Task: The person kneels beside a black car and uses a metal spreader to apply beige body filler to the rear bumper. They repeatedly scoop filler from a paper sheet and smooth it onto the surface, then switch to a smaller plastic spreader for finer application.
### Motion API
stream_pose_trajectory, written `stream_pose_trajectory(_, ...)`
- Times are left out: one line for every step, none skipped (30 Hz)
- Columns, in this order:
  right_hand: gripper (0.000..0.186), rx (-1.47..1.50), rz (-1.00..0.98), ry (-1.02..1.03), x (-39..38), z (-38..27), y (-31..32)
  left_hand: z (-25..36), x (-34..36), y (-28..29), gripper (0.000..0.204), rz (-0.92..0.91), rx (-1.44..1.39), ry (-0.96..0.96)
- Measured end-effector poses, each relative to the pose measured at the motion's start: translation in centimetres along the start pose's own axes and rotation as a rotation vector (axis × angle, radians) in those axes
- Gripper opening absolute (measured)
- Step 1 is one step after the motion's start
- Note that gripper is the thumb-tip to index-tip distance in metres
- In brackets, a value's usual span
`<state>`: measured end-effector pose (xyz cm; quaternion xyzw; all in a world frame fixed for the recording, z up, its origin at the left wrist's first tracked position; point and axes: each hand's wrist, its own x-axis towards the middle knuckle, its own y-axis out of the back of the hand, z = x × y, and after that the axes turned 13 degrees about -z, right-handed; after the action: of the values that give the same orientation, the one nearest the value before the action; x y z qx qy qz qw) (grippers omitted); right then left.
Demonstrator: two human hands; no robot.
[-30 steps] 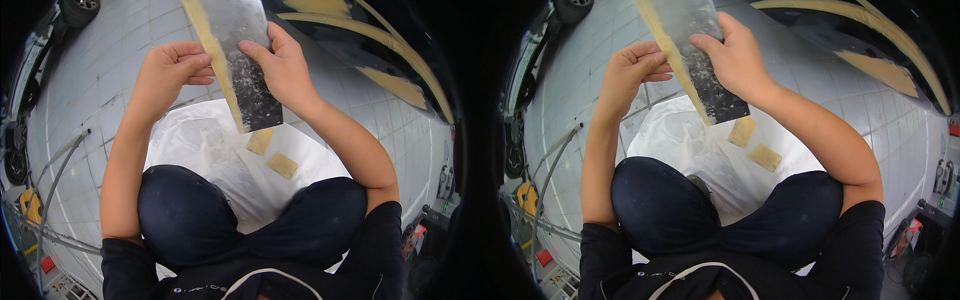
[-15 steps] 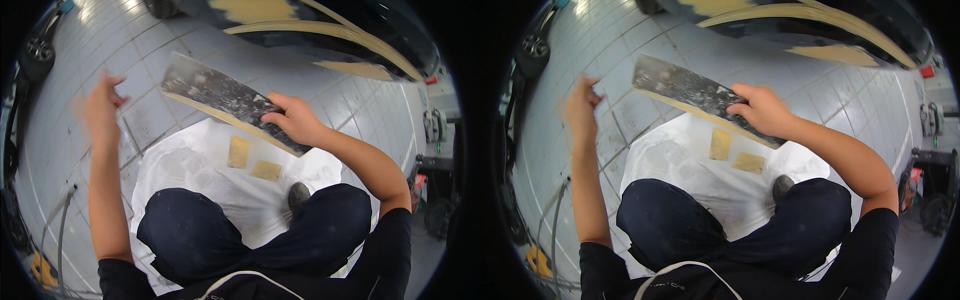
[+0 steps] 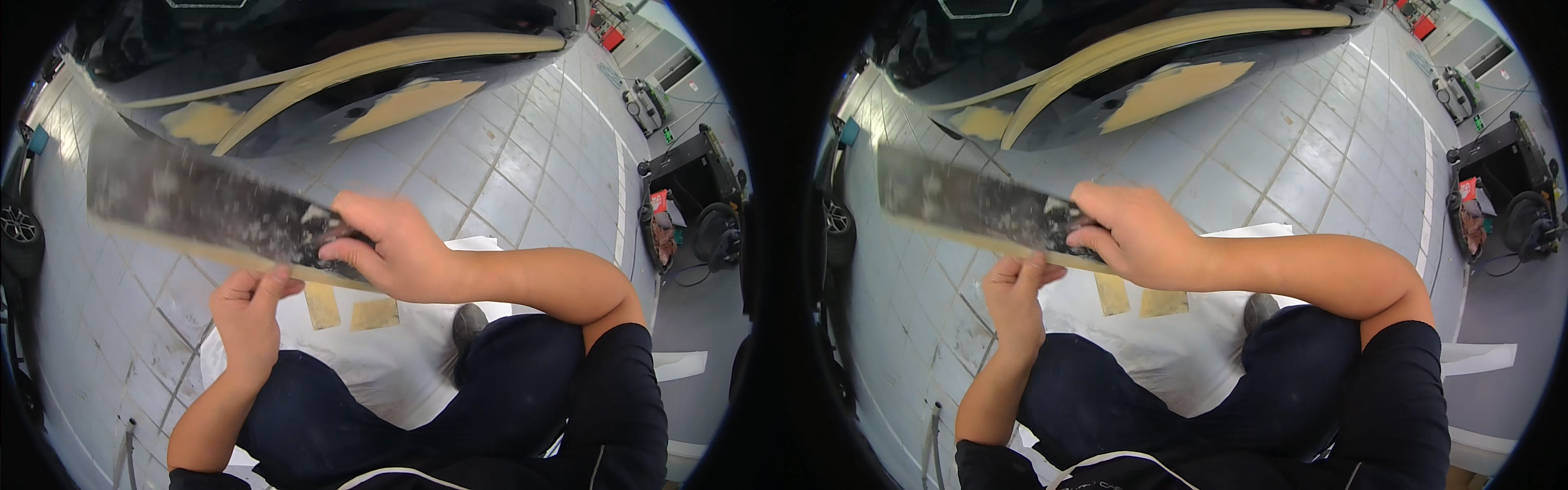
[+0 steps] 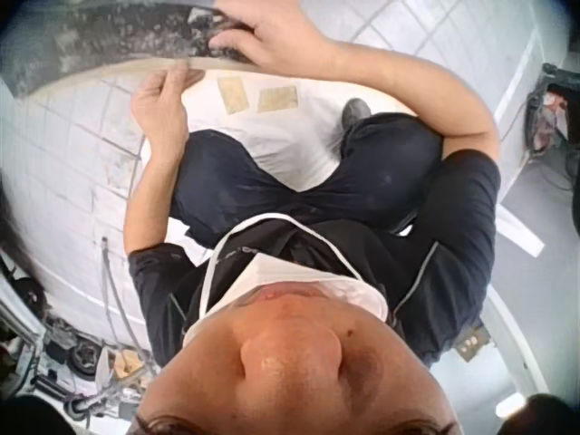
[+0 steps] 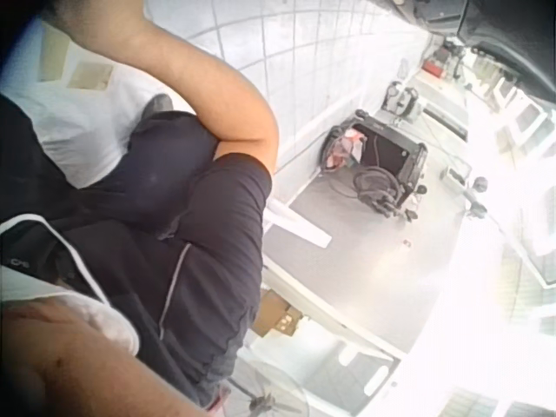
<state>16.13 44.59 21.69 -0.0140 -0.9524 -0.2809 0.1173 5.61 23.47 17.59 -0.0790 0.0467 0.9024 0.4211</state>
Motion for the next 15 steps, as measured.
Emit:
stream_pose_trajectory(0.026, -0.064, -0.037, 0.035, -0.8, 0.4, 0.7, -0.8, -0.2, -0.6, 0.023, -0.002, -0.046, -0.045)
stream_pose_trajectory(0.026, -0.124, -0.078, 0.069, -1.6, 1.0, 1.4, -1.4, -0.3, -0.8, 0.023, -0.003, -0.074, -0.019)
stream_pose_trajectory(0.026, -0.115, -0.116, 0.085, -2.6, 1.6, 2.1, -1.7, -0.4, -0.7, 0.022, -0.043, -0.127, -0.061)
stream_pose_trajectory(0.026, -0.142, -0.155, 0.056, -3.7, 2.5, 3.1, -1.6, -0.1, 0.1, 0.023, 0.064, -0.141, -0.090)
stream_pose_trajectory(0.026, -0.155, -0.185, 0.050, -5.0, 3.4, 4.4, -0.7, 0.3, 1.4, 0.024, 0.120, -0.174, -0.187)
stream_pose_trajectory(0.026, -0.165, -0.211, 0.071, -6.4, 4.3, 5.6, 0.4, 0.6, 2.5, 0.027, 0.152, -0.212, -0.283)
stream_pose_trajectory(0.023, -0.172, -0.233, 0.019, -7.8, 5.2, 7.2, 1.9, 0.6, 3.2, 0.029, 0.247, -0.262, -0.343)
stream_pose_trajectory(0.020, -0.189, -0.249, 0.009, -8.8, 6.2, 8.8, 3.7, 0.6, 3.8, 0.032, 0.394, -0.323, -0.368)
stream_pose_trajectory(0.019, -0.337, -0.279, 0.003, -9.9, 7.2, 10.0, 5.5, 1.0, 3.9, 0.033, 0.522, -0.294, -0.476)
stream_pose_trajectory(0.018, -0.492, -0.309, 0.005, -10.7, 8.3, 11.1, 7.3, 1.4, 3.6, 0.035, 0.761, -0.276, -0.532)
stream_pose_trajectory(0.016, -0.673, -0.390, -0.063, -11.1, 9.3, 12.0, 7.9, 1.1, 1.8, 0.039, 0.527, -0.057, -0.566)
stream_pose_trajectory(0.016, -0.771, -0.326, 0.099, -11.5, 10.3, 12.5, 8.5, 0.9, -0.1, 0.044, 0.163, 0.187, -0.627)
stream_pose_trajectory(0.016, -0.880, -0.305, 0.187, -11.8, 11.2, 12.9, 7.7, 1.2, -3.1, 0.052, -0.014, 0.420, -0.549)
stream_pose_trajectory(0.015, -0.981, -0.282, 0.276, -12.0, 11.9, 13.1, 6.6, 1.5, -6.2, 0.065, -0.143, 0.729, -0.443)
stream_pose_trajectory(0.020, -1.027, -0.230, 0.392, -12.0, 12.6, 13.2, 5.1, 1.7, -9.5, 0.082, -0.249, 1.087, -0.371)
